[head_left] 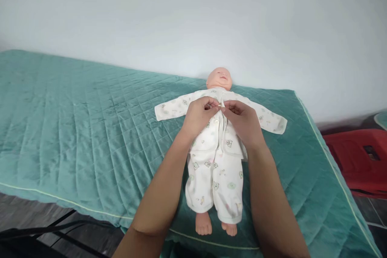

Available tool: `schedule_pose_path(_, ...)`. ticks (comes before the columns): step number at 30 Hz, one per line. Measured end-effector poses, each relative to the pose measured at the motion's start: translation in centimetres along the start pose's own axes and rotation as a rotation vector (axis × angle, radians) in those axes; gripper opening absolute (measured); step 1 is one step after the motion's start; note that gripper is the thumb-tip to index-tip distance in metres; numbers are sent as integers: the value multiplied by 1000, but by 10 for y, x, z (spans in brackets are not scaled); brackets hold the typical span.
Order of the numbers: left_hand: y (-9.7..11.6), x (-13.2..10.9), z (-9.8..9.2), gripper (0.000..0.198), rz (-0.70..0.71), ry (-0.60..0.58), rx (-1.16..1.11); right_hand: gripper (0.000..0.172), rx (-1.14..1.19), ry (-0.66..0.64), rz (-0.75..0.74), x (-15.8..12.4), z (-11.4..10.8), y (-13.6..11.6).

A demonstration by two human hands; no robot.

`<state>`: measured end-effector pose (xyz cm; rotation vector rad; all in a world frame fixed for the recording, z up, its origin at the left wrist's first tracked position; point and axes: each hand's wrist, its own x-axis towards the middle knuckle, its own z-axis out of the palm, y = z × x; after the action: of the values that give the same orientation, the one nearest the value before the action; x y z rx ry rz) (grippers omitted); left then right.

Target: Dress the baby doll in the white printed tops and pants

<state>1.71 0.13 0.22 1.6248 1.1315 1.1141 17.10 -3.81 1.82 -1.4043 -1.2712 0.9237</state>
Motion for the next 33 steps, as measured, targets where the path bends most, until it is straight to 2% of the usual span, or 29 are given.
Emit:
schedule_pose_path(14,-10,3,4,7,8,30,-65,28,-5,-115,40,4,-1,4)
schedule_pose_path(28,-12,2,1,8,36,-36,-74,32,-232,-104,-13,3,3,9)
schedule_pose_path(33,-9,1,0,11,53,-50,-162,33,-286,-98,-32,1,3,7)
